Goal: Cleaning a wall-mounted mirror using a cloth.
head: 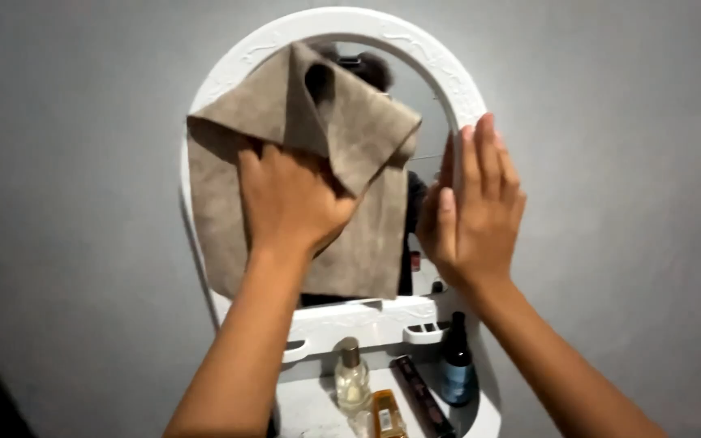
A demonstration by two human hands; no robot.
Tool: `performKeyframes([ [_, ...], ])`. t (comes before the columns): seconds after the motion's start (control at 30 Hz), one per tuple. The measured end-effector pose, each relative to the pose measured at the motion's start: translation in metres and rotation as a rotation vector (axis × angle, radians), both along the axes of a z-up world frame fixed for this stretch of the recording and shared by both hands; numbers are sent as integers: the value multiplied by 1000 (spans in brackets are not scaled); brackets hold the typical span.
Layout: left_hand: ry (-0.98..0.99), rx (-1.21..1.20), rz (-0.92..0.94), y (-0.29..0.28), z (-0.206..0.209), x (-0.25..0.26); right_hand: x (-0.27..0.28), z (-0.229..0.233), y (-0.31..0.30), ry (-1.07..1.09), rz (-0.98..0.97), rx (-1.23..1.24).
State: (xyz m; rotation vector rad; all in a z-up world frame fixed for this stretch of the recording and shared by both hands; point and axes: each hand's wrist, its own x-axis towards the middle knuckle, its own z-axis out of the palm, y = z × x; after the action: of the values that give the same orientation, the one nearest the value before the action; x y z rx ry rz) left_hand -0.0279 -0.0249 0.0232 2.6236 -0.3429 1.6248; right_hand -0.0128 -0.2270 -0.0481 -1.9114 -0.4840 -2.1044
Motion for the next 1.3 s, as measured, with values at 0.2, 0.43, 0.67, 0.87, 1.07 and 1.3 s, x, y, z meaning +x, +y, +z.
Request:
performKeyframes([
  [0.2, -609, 67, -263, -26, -12, 9, -2, -1, -3, 62, 56, 26],
  [0.43, -346, 337, -305, 26, -51, 26, 3, -2, -3, 54, 92, 14],
  [0.67, -250, 7, -89, -8, -33, 10, 4, -5, -4, -11, 41, 18],
  [0.87, -481, 171, -141, -28, -53, 25, 1, -6, -10, 51, 112, 17],
  [1.07, -35, 254, -59, 13, -62, 12, 5, -7, -10, 43, 110, 29],
  [1.3, -618, 31, -136, -20, -21, 12, 7, -8, -10, 27, 151, 33],
])
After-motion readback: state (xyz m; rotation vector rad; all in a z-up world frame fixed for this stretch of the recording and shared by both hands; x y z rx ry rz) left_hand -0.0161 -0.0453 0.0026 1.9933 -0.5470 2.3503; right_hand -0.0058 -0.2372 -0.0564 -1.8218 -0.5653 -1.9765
